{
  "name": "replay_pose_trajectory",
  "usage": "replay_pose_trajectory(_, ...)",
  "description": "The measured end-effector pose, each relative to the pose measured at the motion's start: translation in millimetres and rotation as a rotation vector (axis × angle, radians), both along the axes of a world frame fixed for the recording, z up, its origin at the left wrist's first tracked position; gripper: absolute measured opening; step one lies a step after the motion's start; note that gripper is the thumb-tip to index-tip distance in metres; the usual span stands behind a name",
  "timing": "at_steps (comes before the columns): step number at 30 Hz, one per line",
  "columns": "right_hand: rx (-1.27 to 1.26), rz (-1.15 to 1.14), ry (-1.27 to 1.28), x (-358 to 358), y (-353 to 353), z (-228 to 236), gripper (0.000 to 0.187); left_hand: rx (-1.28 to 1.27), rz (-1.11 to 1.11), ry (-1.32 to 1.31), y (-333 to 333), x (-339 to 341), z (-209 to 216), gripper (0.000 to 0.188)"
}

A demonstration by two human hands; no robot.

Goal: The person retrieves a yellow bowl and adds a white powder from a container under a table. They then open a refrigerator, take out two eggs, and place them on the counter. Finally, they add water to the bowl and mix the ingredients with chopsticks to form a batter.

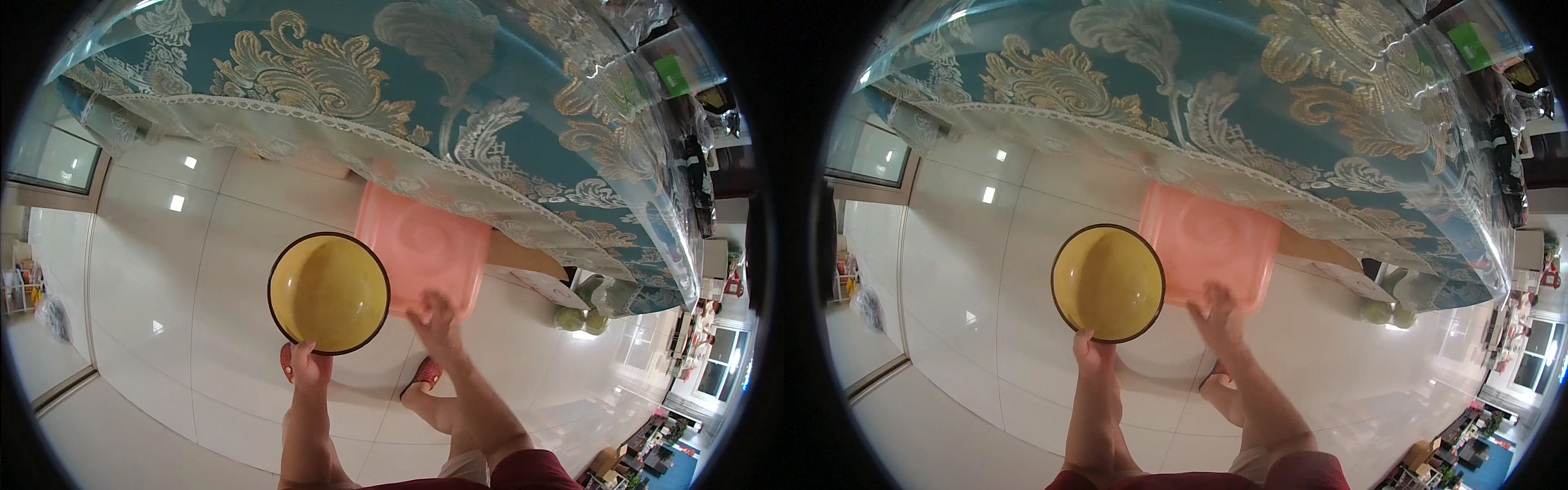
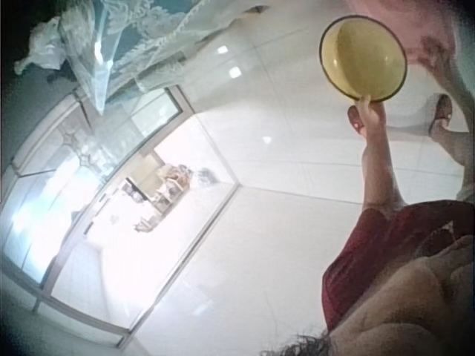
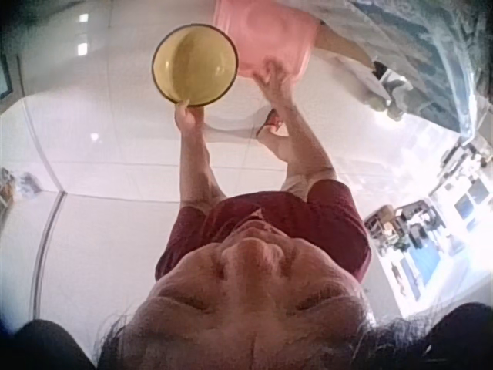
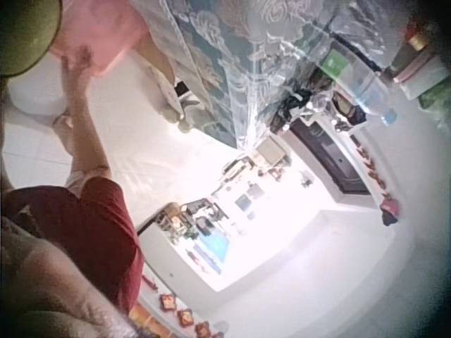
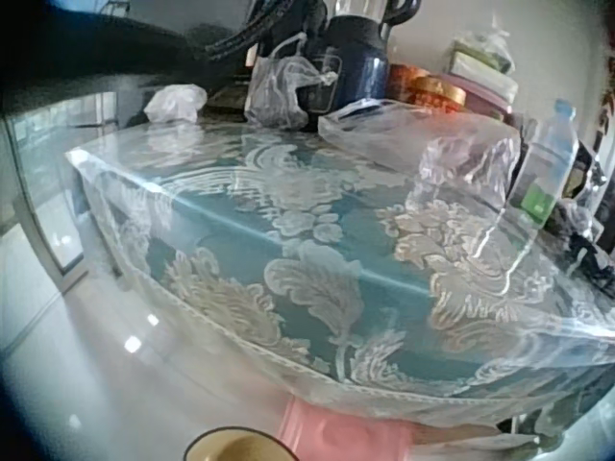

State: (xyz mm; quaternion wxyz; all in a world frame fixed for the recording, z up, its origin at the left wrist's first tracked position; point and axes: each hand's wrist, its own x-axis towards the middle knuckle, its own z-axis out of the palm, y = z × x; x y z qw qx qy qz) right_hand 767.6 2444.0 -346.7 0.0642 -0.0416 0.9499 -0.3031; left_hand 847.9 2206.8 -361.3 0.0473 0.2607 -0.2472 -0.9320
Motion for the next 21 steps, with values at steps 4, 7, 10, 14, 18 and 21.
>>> replay_pose_trajectory(4,0.302,-0.055,0.069,-100.4,-7.9,12.0,0.079,0.02,0.001,0.001,-8.5,-4.6,-8.5,0.046)
replay_pose_trajectory(7,0.328,-0.033,-0.101,-127.8,-3.7,-8.3,0.078,0.011,0.016,0.019,-12.8,-9.9,-9.3,0.042)
replay_pose_trajectory(10,0.327,0.023,-0.03,-132.0,6.5,-29.4,0.076,0.021,0.028,0.041,-19.6,-8.1,-15.2,0.04)
replay_pose_trajectory(14,0.353,0.074,-0.043,-137.1,5.9,-23.4,0.072,0.04,0.066,0.048,-27.0,-8.5,-25.6,0.039)
replay_pose_trajectory(18,0.321,0.041,-0.038,-132.5,0.3,-8.6,0.068,0.017,0.07,-0.02,-34.6,-9.4,-11.6,0.04)
replay_pose_trajectory(21,0.309,0.088,0.023,-137.2,7.6,-17.0,0.066,0.007,0.055,-0.019,-41.7,-10.3,-8.2,0.04)
